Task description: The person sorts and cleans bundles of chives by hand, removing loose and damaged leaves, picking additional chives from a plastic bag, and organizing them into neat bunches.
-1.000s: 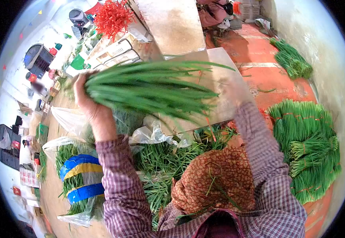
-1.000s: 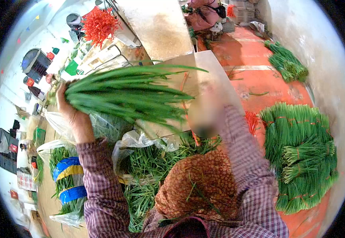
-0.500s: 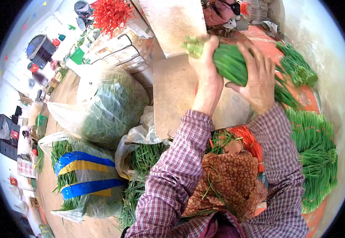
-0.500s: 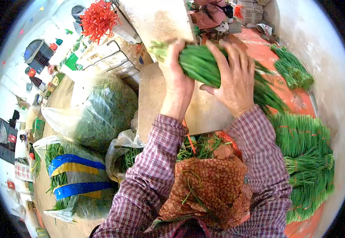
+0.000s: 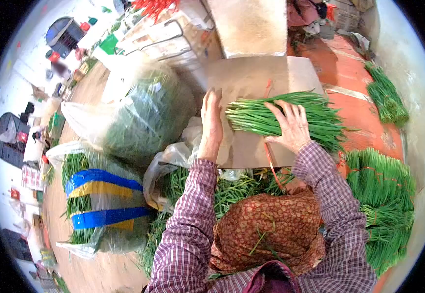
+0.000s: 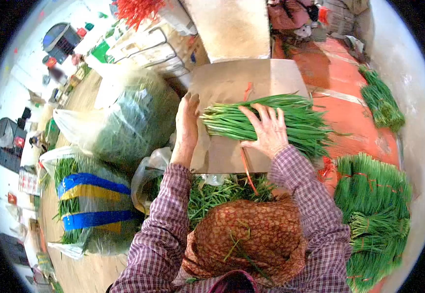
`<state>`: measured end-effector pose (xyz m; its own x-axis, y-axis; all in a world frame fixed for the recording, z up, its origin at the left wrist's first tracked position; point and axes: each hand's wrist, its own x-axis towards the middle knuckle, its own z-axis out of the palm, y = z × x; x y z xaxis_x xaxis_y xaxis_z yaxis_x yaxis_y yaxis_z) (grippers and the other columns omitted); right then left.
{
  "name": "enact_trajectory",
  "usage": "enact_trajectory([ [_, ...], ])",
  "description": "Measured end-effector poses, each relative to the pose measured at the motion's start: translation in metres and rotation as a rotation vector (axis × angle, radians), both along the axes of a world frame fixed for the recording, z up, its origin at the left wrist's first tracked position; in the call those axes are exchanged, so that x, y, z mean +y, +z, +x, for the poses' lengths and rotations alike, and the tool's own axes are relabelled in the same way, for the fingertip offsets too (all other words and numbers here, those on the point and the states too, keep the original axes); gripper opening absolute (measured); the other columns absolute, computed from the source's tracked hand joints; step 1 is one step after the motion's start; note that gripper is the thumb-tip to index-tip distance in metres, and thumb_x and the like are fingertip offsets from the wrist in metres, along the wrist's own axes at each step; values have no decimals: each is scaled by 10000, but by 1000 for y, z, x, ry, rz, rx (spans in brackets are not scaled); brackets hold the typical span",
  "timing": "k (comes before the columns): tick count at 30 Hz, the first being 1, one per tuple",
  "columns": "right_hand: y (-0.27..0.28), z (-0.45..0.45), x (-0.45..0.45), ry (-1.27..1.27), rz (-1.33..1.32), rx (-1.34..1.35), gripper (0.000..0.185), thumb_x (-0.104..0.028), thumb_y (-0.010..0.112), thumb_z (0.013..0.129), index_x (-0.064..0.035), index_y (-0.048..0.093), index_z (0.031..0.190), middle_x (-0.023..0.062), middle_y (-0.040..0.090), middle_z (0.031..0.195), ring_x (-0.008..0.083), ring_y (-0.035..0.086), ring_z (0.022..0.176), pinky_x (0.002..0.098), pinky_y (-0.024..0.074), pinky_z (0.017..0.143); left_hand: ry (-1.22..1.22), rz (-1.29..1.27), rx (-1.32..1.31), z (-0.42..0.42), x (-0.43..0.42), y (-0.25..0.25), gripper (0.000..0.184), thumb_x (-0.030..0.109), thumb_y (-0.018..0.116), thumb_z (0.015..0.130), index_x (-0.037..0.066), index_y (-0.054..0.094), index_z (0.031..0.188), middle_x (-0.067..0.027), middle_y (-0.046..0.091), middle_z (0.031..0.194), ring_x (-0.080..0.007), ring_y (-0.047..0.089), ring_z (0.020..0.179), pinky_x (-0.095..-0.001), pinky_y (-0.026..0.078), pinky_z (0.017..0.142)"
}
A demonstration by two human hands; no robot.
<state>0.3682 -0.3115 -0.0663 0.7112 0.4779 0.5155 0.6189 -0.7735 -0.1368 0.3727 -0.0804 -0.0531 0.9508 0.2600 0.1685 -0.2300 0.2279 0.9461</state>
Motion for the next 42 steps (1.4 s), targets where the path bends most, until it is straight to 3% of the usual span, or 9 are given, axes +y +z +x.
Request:
enact_trajectory([
  [6, 7, -16, 14, -1, -140, -1, 1025, -622, 732, 526, -241, 342, 1394, 67, 365, 1368, 291, 309, 1294, 550, 227, 1044, 201, 1177, -30, -1, -26, -31, 571, 383, 517, 903, 9, 408, 1321, -196, 481, 1293, -308, 429, 1240, -455, 273, 1056],
  [9, -14, -12, 13, -14, -198, -52, 903, -600, 678, 624, -219, 371, 1383, 59, 370, 1375, 278, 320, 1291, 542, 216, 1053, 382, 1010, -105, -11, -43, -38, 573, 382, 532, 890, -2, 417, 1299, -209, 434, 1303, -352, 317, 1296, -542, 176, 1078],
  [14, 41, -57, 37, 33, -170, -10, 812, -480, 688, 671, -145, 406, 1355, 101, 411, 1338, 293, 386, 1237, 462, 279, 1028, 432, 852, -304, -120, 23, -21, 402, 89, 602, 820, 8, 506, 1202, -175, 497, 1249, -309, 429, 1230, -397, 332, 1034],
  [18, 64, -112, 110, 593, 135, 420, 466, -192, 690, 751, -71, 552, 1179, 141, 594, 1088, 297, 579, 997, 387, 474, 846, 614, 949, 190, -229, 124, -113, 156, 62, 572, 839, 14, 565, 987, -122, 574, 975, -244, 555, 917, -352, 450, 821],
  [21, -2, -129, 182, 1007, 119, 872, 308, -207, 563, 884, -50, 569, 1149, 160, 620, 1004, 309, 612, 899, 400, 484, 789, 357, 1125, 432, -295, 162, -184, 332, 238, 620, 845, 40, 563, 1105, -164, 550, 1105, -314, 516, 1024, -448, 401, 920],
  [27, -154, -119, 228, 911, -381, 886, 476, -210, 622, 836, -198, 469, 1287, 94, 494, 1148, 300, 467, 1116, 440, 415, 926, 36, 1347, 499, -365, 147, -201, 350, 237, 667, 791, 90, 614, 1104, -180, 446, 1260, -365, 407, 1182, -465, 349, 974],
  [32, -225, -144, 197, 959, -493, 871, 499, -427, 534, 879, -184, 462, 1310, 124, 453, 1278, 273, 414, 1189, 533, 338, 1006, 16, 1277, 548, -401, 140, -195, 258, 198, 638, 821, 136, 639, 1071, -121, 438, 1315, -367, 328, 1286, -473, 312, 1032],
  [37, -244, -140, 136, 747, -1129, 1044, 343, -398, 454, 915, -166, 573, 1138, 93, 596, 1088, 269, 522, 1031, 452, 388, 885, 11, 1124, 506, -415, 149, -187, 205, 204, 663, 788, 125, 669, 977, -113, 501, 1248, -360, 391, 1235, -462, 334, 1016],
  [42, -256, -127, 119, 569, -1515, 1007, 394, -403, 443, 929, -220, 534, 1266, 51, 541, 1265, 269, 509, 1130, 462, 404, 960, 165, 1063, 529, -445, 164, -177, 153, 191, 677, 786, 102, 687, 911, -106, 537, 1222, -334, 421, 1228, -461, 352, 1008],
])
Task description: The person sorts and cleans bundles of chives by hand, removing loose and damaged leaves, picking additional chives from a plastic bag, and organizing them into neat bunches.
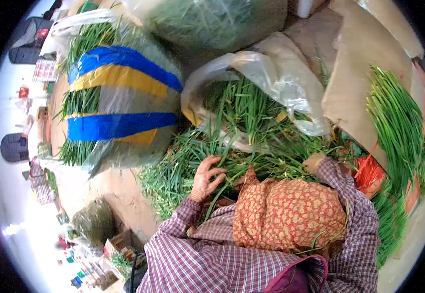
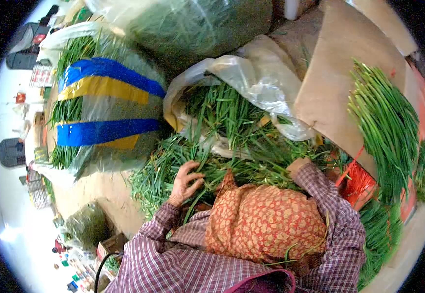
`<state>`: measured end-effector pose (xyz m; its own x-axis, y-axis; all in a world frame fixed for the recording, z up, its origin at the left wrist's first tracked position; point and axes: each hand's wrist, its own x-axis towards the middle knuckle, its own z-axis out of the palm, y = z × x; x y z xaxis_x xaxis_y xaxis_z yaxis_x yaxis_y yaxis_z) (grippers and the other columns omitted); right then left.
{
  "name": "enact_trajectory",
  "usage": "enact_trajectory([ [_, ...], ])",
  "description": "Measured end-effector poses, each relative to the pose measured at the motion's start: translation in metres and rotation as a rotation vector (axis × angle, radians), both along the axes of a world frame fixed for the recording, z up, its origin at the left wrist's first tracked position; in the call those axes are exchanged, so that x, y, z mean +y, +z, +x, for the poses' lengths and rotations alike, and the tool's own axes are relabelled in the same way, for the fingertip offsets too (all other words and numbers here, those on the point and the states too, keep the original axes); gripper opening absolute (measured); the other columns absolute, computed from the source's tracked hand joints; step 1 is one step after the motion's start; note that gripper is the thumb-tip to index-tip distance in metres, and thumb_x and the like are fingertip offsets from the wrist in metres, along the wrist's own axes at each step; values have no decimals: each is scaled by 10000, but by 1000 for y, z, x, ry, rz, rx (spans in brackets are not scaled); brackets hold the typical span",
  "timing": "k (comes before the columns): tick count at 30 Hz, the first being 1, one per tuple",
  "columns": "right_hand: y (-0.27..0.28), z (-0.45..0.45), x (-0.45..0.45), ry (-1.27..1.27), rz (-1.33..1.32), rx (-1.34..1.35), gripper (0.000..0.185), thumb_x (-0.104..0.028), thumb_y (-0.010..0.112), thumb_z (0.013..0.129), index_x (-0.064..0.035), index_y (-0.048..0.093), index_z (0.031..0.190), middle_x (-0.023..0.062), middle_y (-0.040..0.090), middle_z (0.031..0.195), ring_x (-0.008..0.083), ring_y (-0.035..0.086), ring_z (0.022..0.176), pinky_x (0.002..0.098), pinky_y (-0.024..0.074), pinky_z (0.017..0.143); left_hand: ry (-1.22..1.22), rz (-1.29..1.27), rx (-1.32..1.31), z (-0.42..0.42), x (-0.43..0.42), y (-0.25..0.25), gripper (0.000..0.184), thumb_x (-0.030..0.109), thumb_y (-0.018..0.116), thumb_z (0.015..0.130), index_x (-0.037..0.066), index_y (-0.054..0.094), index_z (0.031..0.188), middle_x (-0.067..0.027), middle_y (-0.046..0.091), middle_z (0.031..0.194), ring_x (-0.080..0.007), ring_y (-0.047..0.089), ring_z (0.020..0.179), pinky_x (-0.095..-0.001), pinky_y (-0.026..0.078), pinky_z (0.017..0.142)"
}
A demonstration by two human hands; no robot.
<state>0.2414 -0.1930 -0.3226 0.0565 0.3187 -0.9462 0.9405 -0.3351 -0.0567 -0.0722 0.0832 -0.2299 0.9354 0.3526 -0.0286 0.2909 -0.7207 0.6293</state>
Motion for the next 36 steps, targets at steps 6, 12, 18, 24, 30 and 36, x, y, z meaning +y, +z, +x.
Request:
enact_trajectory([
  [6, 79, 9, 39, -294, 507, -101, 238, -251, 577, 875, -177, 648, 1090, 116, 602, 1022, 267, 584, 979, 413, 497, 820, 844, -481, -224, -33, 31, 16, 260, 230, 561, 912, -12, 613, 992, -49, 622, 882, -92, 551, 751, -248, 480, 672],
  [12, 123, 0, 96, -471, 989, 248, 189, -185, 555, 871, -41, 651, 949, 147, 661, 869, 303, 628, 820, 409, 493, 747, 683, -230, 124, 0, 10, 2, 320, 278, 666, 833, -21, 607, 933, -88, 625, 791, -153, 576, 642, -289, 475, 553],
  [18, 115, -10, 102, -543, 950, 324, 227, -229, 546, 867, -43, 652, 945, 140, 669, 869, 312, 632, 823, 412, 493, 748, 448, 259, 115, 43, 19, -14, 365, 302, 692, 777, -9, 568, 924, -165, 581, 911, -330, 588, 751, -413, 489, 658],
  [24, 104, -13, 86, -542, 961, 283, 223, -234, 558, 858, -59, 660, 952, 143, 671, 884, 315, 633, 836, 413, 496, 762, 489, 23, 499, 33, 51, -22, 363, 318, 704, 761, 67, 629, 1012, -157, 663, 865, -272, 629, 785, -399, 493, 660],
  [30, 115, -12, 92, -525, 979, 285, 226, -238, 557, 857, -57, 659, 946, 146, 670, 882, 315, 627, 822, 411, 492, 768, 904, -898, -166, -22, 47, 45, 214, 183, 677, 814, 27, 624, 950, -59, 650, 903, -136, 574, 832, -294, 421, 701],
  [36, 169, -31, 135, -733, 1192, 693, 260, -228, 513, 897, 1, 635, 913, 133, 643, 726, 190, 616, 647, 321, 480, 617, 619, -1081, -339, 31, 7, 100, 183, 201, 556, 907, 36, 559, 985, -92, 648, 867, -200, 620, 859, -326, 474, 801],
])
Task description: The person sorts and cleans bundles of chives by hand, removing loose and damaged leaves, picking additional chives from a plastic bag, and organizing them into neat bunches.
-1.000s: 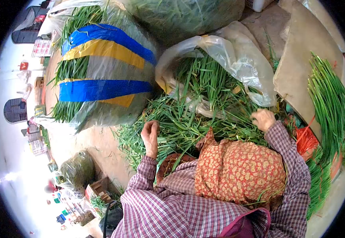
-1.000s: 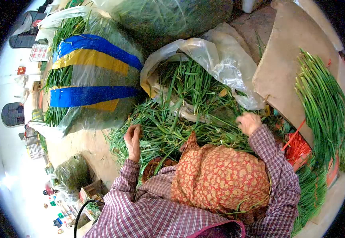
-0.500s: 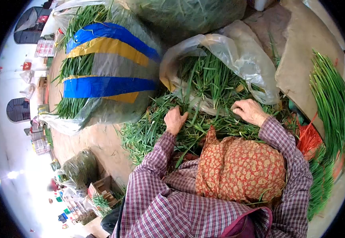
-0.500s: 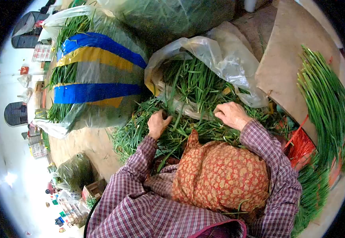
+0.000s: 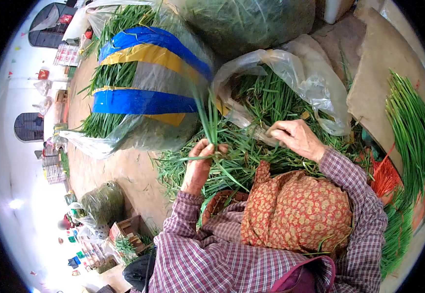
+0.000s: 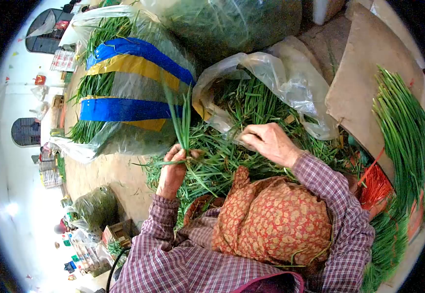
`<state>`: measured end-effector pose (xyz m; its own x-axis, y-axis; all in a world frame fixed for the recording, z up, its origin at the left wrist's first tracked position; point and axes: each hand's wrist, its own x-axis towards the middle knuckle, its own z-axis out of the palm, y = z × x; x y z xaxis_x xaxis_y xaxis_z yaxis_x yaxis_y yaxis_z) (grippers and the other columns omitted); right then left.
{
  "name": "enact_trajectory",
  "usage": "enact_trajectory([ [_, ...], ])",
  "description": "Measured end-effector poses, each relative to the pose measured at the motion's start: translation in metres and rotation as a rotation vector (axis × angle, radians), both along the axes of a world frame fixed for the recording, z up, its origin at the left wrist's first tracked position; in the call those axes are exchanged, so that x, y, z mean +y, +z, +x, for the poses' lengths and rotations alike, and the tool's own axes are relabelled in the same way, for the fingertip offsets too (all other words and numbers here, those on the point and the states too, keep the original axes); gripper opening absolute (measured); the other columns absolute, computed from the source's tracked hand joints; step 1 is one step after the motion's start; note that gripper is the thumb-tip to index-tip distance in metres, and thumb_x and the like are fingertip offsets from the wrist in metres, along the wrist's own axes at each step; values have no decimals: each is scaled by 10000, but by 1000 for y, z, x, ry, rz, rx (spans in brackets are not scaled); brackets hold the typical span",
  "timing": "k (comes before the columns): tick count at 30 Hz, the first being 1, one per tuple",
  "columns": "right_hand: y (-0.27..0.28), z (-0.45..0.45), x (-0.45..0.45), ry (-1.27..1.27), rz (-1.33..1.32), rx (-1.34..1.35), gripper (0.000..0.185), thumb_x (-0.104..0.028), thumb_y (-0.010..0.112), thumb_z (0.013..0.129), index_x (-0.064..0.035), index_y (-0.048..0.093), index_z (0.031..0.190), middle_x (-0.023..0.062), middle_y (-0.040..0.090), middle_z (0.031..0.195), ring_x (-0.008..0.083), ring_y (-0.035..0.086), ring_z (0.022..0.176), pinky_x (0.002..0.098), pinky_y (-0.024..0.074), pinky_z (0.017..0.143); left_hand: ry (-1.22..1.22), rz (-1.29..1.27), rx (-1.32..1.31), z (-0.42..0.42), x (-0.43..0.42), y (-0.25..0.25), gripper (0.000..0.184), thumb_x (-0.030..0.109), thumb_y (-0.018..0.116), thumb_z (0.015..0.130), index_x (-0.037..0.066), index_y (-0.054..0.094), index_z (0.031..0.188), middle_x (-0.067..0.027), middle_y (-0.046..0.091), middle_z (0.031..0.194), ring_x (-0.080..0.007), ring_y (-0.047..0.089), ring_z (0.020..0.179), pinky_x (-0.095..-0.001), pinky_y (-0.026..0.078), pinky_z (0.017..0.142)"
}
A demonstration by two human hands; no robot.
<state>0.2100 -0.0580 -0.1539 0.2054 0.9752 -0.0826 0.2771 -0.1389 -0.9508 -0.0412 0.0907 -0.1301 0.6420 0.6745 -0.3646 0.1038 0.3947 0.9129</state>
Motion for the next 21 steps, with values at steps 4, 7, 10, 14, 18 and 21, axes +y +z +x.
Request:
enact_trajectory([
  [4, 10, -2, 2, -32, 32, 253, 328, -292, 495, 924, 3, 638, 944, 53, 627, 733, 135, 577, 649, 300, 471, 620, -121, -56, -9, 36, -24, -2, 164, 216, 548, 924, 64, 513, 975, -62, 596, 728, -191, 620, 783, -328, 492, 741],
  [7, -11, -1, 1, 22, -74, 388, 511, -487, 500, 907, -9, 621, 1042, 43, 620, 862, 129, 560, 828, 293, 450, 763, -202, -6, -1, 52, -37, -13, 188, 214, 588, 905, 51, 515, 964, -46, 586, 722, -156, 604, 717, -302, 483, 689],
  [10, -11, -10, 0, 107, -101, 411, 618, -570, 517, 875, -10, 608, 1119, 94, 624, 996, 182, 552, 975, 319, 421, 870, -326, 100, 123, 61, -49, -22, 212, 203, 602, 897, 40, 524, 1008, -11, 581, 808, -92, 571, 755, -236, 460, 676],
  [14, -26, -15, 1, 27, -31, 575, 503, -479, 487, 925, -18, 637, 1060, 81, 633, 1019, 175, 552, 965, 311, 415, 871, -464, 159, 207, 74, -66, -10, 270, 242, 576, 917, 5, 528, 1038, -2, 517, 780, -71, 449, 699, -236, 386, 625],
  [18, -26, -15, -1, -82, -111, 634, 492, -458, 437, 949, -19, 655, 993, 58, 648, 940, 124, 550, 823, 281, 436, 767, -568, 248, 318, 61, -60, -28, 354, 338, 455, 966, 1, 549, 1019, 7, 496, 829, -82, 417, 751, -233, 371, 678],
  [21, -30, -18, 1, -123, -67, 711, 506, -471, 428, 950, -20, 657, 922, 44, 650, 893, 103, 541, 732, 269, 440, 702, -586, 197, 322, 65, -57, -18, 342, 329, 467, 962, 1, 554, 1006, 18, 474, 779, -78, 394, 705, -231, 347, 636],
])
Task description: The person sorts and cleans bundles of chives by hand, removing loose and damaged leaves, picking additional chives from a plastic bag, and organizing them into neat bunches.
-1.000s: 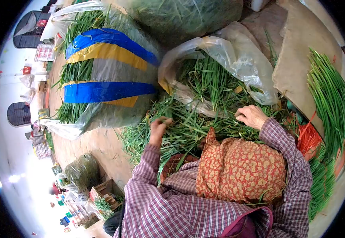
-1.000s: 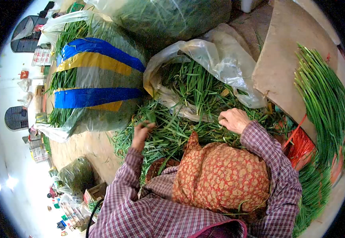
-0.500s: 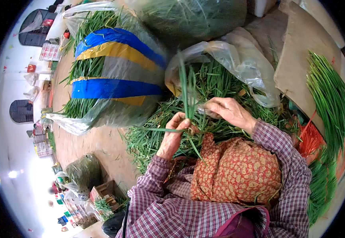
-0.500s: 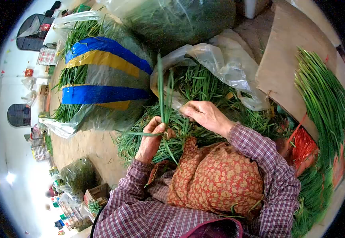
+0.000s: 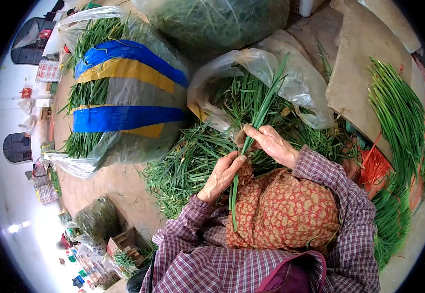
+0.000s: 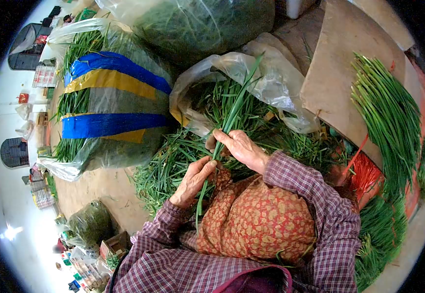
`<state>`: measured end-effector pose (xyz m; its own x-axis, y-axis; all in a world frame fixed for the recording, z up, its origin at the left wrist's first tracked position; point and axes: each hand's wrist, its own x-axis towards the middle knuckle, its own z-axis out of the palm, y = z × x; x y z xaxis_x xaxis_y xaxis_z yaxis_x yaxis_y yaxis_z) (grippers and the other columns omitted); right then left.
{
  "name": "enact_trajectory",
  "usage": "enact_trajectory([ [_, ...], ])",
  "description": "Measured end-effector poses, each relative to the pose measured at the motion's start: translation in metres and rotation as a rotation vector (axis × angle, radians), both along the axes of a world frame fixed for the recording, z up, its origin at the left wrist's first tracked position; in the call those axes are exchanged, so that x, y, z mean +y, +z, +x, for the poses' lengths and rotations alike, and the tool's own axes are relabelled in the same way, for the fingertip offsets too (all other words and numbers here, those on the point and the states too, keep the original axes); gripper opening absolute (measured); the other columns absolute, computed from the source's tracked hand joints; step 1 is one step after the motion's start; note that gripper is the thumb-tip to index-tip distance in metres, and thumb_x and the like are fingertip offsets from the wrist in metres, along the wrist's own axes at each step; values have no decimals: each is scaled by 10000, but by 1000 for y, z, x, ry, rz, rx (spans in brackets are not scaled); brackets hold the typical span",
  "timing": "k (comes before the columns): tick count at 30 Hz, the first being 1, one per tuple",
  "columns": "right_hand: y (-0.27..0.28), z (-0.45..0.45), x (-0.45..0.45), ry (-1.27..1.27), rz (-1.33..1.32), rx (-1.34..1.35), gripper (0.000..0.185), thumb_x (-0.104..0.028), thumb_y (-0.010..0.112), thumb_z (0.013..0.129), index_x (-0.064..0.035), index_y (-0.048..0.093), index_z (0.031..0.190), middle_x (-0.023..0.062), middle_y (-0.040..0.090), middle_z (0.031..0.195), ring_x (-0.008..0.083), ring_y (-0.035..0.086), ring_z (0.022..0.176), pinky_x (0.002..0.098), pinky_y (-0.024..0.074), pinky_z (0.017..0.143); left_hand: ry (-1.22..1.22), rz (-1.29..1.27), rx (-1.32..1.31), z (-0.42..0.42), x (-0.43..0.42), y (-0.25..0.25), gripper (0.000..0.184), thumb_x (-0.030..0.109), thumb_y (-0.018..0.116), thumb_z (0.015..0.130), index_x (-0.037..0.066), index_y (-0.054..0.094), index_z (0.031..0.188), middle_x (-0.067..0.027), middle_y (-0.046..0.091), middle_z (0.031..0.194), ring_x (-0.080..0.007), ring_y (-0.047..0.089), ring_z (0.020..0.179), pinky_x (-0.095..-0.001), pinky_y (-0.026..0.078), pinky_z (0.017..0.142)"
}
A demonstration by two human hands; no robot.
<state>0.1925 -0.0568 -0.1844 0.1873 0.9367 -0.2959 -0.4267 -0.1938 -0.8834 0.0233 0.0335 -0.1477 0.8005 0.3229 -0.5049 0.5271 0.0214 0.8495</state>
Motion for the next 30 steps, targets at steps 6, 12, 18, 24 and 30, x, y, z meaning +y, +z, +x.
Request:
enact_trajectory([
  [6, 11, 4, -3, -43, -17, 32, 472, -446, 416, 963, -26, 629, 930, 42, 631, 905, 130, 602, 861, 311, 513, 757, -8, -38, -35, 1, -2, 0, 320, 299, 479, 961, -6, 568, 997, 25, 468, 723, -70, 400, 653, -236, 337, 593],
  [12, 24, 8, -6, -70, -73, -173, 480, -485, 425, 944, -67, 653, 882, 9, 653, 822, 96, 601, 744, 241, 499, 608, -20, -86, -85, 0, -3, 12, 338, 297, 467, 967, -22, 569, 1010, 21, 505, 716, -53, 419, 655, -229, 338, 556],
  [18, 62, 47, -10, -426, 22, -410, 453, -469, 441, 943, -93, 679, 861, -14, 669, 754, 34, 524, 564, 186, 409, 473, -97, 107, -10, -39, -5, -4, 328, 272, 459, 971, -26, 585, 1023, -27, 530, 688, -91, 421, 593, -252, 383, 561],
  [24, 173, 84, -67, -583, 184, -695, 447, -460, 449, 950, -67, 664, 956, -41, 452, 623, 42, 427, 532, 219, 337, 492, -220, 668, 288, -121, 54, -78, 304, 295, 523, 914, 6, 613, 936, -229, 583, 736, -373, 587, 691, -433, 434, 588],
  [30, 202, 165, -178, -1128, 348, -308, 316, -325, 576, 919, -49, 559, 1072, -13, 527, 768, 72, 500, 632, 213, 473, 563, -328, 950, 95, -126, 78, -45, 378, 338, 668, 803, -17, 633, 929, -186, 597, 921, -364, 563, 890, -429, 451, 791],
])
